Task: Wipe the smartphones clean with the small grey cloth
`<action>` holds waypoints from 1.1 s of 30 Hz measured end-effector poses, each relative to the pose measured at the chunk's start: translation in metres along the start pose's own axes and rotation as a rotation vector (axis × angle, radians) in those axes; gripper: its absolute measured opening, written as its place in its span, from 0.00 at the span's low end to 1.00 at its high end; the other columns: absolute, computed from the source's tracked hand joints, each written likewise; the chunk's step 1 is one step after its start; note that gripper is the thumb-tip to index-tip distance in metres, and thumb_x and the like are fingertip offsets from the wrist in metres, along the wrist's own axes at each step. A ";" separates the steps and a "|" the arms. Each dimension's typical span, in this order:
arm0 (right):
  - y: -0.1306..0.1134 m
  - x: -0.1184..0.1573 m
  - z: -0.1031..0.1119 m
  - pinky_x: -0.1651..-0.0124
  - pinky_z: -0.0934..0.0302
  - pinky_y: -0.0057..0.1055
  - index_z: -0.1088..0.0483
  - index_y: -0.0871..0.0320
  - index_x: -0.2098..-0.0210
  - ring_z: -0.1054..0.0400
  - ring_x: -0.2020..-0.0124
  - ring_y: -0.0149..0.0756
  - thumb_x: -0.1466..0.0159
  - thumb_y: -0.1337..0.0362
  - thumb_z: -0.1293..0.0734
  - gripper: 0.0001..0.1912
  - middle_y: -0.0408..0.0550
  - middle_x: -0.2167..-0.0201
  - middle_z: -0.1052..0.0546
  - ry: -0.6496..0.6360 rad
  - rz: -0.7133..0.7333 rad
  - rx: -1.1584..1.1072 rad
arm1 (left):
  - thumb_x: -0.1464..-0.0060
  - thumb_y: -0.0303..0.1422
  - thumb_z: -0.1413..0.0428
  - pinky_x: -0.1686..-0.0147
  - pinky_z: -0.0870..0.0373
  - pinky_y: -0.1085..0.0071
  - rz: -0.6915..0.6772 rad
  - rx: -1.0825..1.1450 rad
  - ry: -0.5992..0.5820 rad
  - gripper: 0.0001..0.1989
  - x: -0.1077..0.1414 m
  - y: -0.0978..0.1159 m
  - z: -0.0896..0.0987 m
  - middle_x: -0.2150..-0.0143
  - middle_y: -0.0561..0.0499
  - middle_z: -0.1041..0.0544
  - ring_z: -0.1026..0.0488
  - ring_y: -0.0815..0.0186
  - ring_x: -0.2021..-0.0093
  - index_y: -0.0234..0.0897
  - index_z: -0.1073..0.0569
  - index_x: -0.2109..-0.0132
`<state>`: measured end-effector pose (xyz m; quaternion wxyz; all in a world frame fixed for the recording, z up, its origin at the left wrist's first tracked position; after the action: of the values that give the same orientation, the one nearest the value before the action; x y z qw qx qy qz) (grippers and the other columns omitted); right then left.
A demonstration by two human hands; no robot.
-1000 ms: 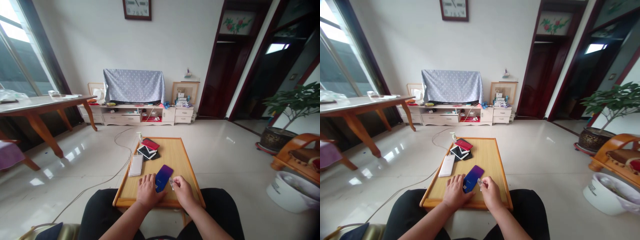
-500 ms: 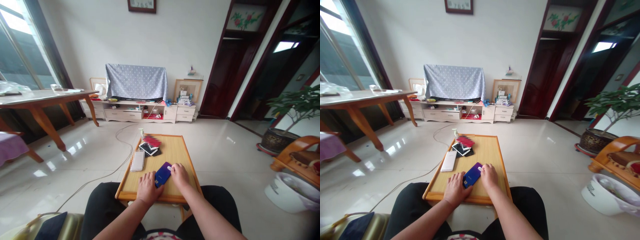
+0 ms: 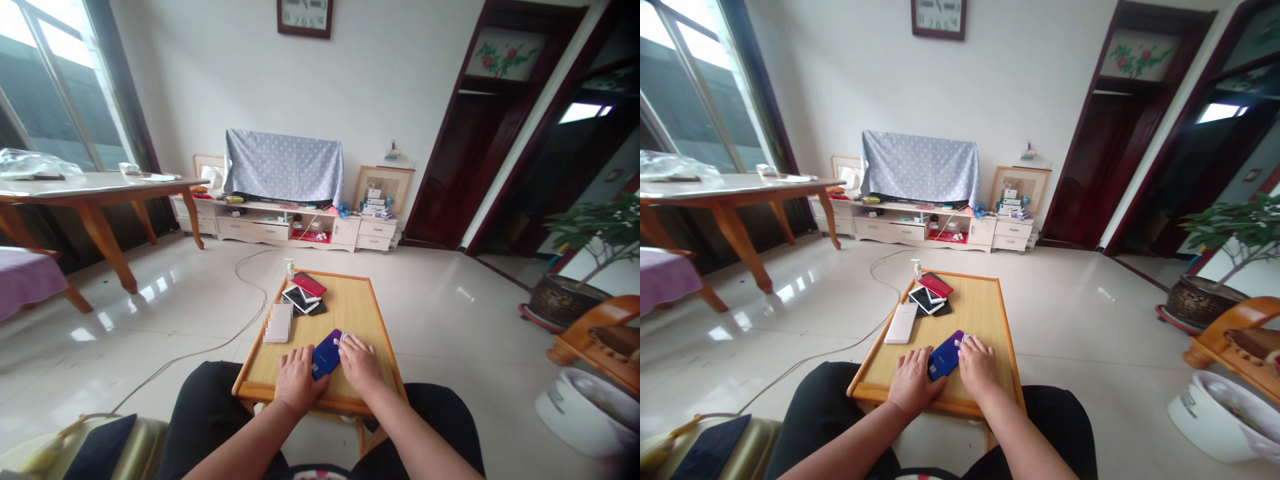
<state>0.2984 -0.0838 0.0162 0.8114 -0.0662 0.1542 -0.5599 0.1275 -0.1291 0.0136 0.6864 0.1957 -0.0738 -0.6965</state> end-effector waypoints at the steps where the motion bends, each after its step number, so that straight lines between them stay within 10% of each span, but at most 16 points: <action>1: -0.005 0.002 -0.002 0.34 0.51 0.47 0.31 0.52 0.39 0.45 0.32 0.45 0.27 0.59 0.49 0.24 0.50 0.36 0.31 -0.012 0.016 -0.011 | 0.51 0.48 0.41 0.44 0.45 0.59 -0.002 0.003 0.005 0.33 0.000 0.000 0.000 0.46 0.44 0.26 0.34 0.52 0.44 0.42 0.35 0.40; 6: -0.038 0.020 -0.009 0.29 0.62 0.46 0.36 0.52 0.35 0.45 0.32 0.42 0.25 0.54 0.52 0.26 0.49 0.34 0.34 -0.121 0.264 -0.117 | 0.45 0.40 0.46 0.45 0.45 0.59 -0.029 0.014 0.007 0.27 0.000 -0.002 -0.003 0.46 0.43 0.26 0.33 0.53 0.44 0.40 0.35 0.39; 13: -0.010 -0.008 0.004 0.29 0.61 0.48 0.31 0.55 0.39 0.44 0.32 0.41 0.25 0.57 0.53 0.27 0.52 0.36 0.32 -0.076 -0.013 -0.065 | 0.51 0.48 0.42 0.44 0.46 0.58 -0.006 0.009 0.015 0.34 0.001 -0.002 -0.003 0.45 0.43 0.26 0.34 0.51 0.44 0.41 0.35 0.39; 19: -0.043 0.012 -0.015 0.28 0.63 0.45 0.36 0.55 0.35 0.44 0.32 0.41 0.26 0.57 0.51 0.26 0.50 0.34 0.35 -0.137 0.290 -0.148 | 0.45 0.37 0.48 0.45 0.45 0.60 -0.034 0.013 0.011 0.26 0.001 -0.004 -0.006 0.45 0.43 0.26 0.33 0.55 0.45 0.40 0.35 0.39; 25: -0.010 -0.012 -0.007 0.29 0.61 0.49 0.34 0.56 0.37 0.47 0.31 0.41 0.26 0.60 0.52 0.26 0.52 0.34 0.36 -0.062 -0.013 -0.047 | 0.51 0.48 0.41 0.44 0.45 0.58 -0.019 0.015 0.025 0.35 0.001 -0.005 -0.005 0.45 0.43 0.26 0.33 0.51 0.44 0.41 0.36 0.38; 33: -0.045 -0.010 -0.020 0.29 0.59 0.42 0.38 0.56 0.34 0.46 0.31 0.39 0.27 0.60 0.49 0.25 0.50 0.33 0.37 -0.160 0.253 -0.116 | 0.43 0.39 0.49 0.46 0.44 0.59 -0.045 -0.005 0.025 0.27 0.000 -0.006 -0.008 0.45 0.43 0.26 0.32 0.54 0.45 0.40 0.36 0.38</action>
<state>0.2491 -0.0899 0.0113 0.8800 -0.1375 0.1282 -0.4363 0.1245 -0.1276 0.0041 0.6717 0.2044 -0.0590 -0.7096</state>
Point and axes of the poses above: each hand's wrist, its own x-axis away from the middle knuckle, its own z-axis out of the back of the hand, y = z × x, the point moved 4 cm from there along -x, towards the middle knuckle
